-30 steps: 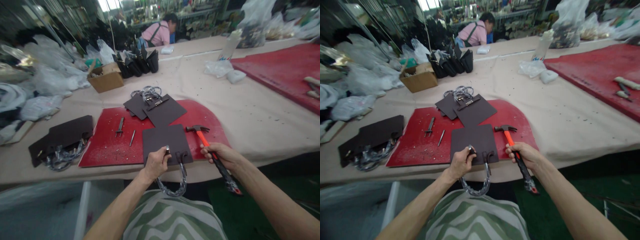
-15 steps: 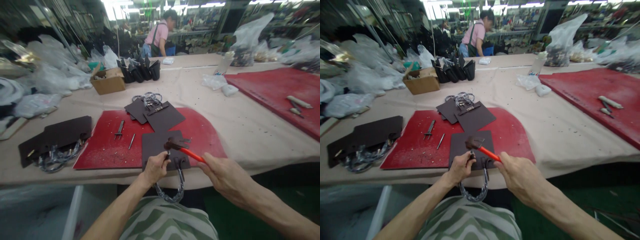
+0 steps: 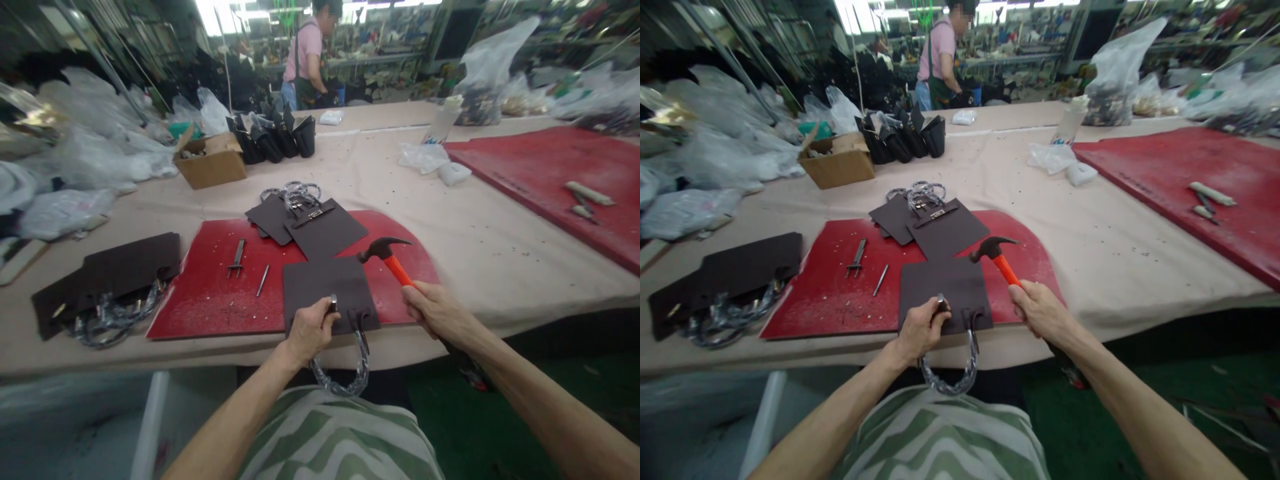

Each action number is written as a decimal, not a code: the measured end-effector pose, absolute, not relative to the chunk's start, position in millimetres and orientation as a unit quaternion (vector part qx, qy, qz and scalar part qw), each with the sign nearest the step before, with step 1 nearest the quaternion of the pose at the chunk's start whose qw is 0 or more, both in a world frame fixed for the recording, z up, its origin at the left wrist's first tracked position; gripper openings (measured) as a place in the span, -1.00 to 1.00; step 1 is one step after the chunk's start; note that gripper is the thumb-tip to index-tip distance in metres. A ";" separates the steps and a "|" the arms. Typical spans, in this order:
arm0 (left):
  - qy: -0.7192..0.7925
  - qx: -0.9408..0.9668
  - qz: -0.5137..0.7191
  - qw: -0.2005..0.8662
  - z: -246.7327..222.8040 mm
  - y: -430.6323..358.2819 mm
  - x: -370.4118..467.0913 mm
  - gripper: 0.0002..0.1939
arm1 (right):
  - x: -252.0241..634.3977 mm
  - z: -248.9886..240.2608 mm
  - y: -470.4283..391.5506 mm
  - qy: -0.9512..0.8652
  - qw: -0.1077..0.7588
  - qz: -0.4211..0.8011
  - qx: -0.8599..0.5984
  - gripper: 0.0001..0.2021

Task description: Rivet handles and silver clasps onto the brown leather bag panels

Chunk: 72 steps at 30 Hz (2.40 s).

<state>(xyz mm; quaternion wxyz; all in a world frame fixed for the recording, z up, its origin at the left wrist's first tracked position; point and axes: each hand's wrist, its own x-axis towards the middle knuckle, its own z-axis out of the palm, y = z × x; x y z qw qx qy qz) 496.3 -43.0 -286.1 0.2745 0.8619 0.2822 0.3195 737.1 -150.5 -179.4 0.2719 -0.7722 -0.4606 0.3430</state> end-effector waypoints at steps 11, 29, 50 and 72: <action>0.352 0.764 0.340 0.419 -277.8 -38.4 495.6 -0.92 | 702.1 -248.5 -132.1 -0.676 0.188 0.027 -0.712 -0.53; 0.658 0.751 -0.057 -0.002 -226.1 70.9 370.4 -0.73 | 675.4 -286.5 -125.9 -0.722 0.218 0.047 -0.655 -0.38; 0.598 0.745 0.079 0.284 -228.0 98.6 434.3 -0.79 | 671.3 -277.8 -126.4 -0.707 0.201 0.080 -0.673 -0.32; 0.386 0.655 0.344 0.551 -274.2 -27.9 490.3 -0.88 | 668.6 -277.3 -127.8 -0.701 0.220 0.082 -0.673 -0.33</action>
